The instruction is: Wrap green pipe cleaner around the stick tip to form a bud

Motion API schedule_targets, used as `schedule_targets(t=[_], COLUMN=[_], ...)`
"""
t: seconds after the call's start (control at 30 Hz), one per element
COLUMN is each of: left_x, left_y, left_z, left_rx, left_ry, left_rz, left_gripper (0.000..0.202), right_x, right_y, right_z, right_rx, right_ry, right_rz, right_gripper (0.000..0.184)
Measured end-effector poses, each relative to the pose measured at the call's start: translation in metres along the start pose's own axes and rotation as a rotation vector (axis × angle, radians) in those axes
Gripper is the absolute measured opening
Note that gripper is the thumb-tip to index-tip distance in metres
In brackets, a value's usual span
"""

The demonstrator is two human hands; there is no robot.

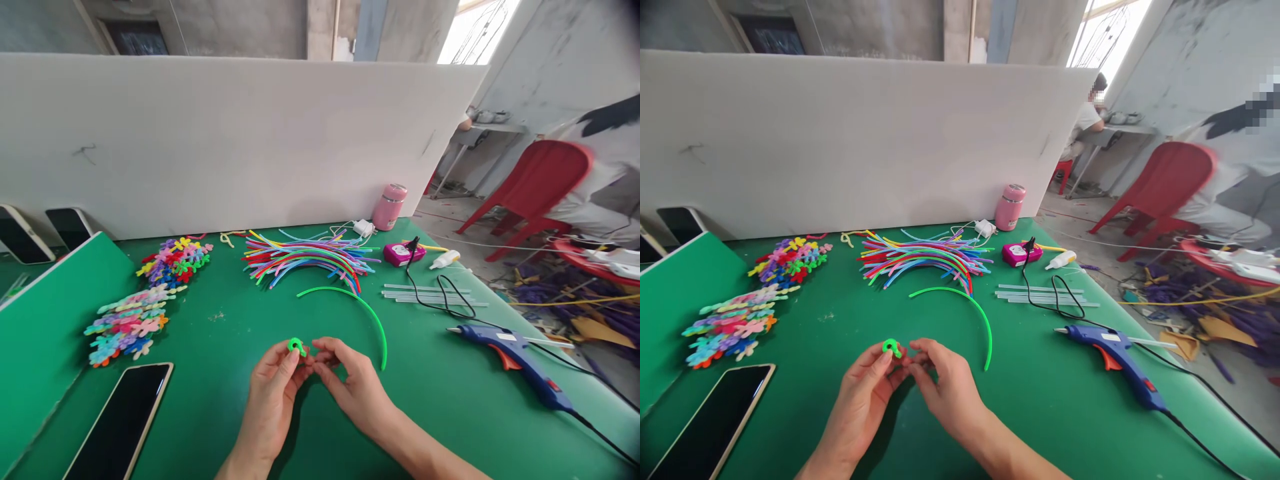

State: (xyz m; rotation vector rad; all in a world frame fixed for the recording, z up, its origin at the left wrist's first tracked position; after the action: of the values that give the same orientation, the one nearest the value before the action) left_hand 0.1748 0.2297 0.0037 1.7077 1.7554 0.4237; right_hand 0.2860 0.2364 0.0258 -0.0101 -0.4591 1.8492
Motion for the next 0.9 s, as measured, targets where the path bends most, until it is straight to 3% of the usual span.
schedule_targets(t=[0.17,0.33,0.47,0.53,0.7,0.9], left_x=[-0.003,-0.003,-0.002,-0.001,-0.002,-0.004], left_y=[0.001,0.003,0.004,0.006,0.037,0.064], left_z=[-0.003,-0.007,-0.014,-0.025,-0.052,-0.04], left_rx=[0.021,0.052,0.203,0.429,1.116,1.575], left_ry=[0.0,0.0,0.044,0.141,0.604,1.012], left_rz=[-0.039,-0.039,-0.069,-0.086,-0.002,0.099], left_gripper=[0.011,0.012,0.015,0.016,0.006,0.013], right_x=[0.003,0.006,0.011,0.015,0.023,0.014], right_y=[-0.027,-0.054,-0.061,-0.064,-0.066,-0.039], right_z=[0.004,-0.006,-0.009,-0.008,-0.004,-0.014], right_rx=[-0.039,0.113,0.237,0.284,0.364,0.388], right_ry=[0.008,0.094,0.096,0.095,0.014,0.012], right_rz=[-0.126,-0.261,-0.324,-0.348,-0.346,-0.144], right_gripper=[0.022,0.022,0.02,0.019,0.024,0.035])
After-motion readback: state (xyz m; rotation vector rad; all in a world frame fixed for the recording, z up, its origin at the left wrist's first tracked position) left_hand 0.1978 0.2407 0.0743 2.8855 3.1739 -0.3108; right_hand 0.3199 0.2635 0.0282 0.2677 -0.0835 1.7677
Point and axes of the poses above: each hand's wrist, its own x-axis towards the middle knuckle, its own y-axis out of the palm, z = x × y, the point moved 7 cm from there along x, towards the middle knuckle, and after that the axes turned 4 degrees about z, right-handed, at the moved point
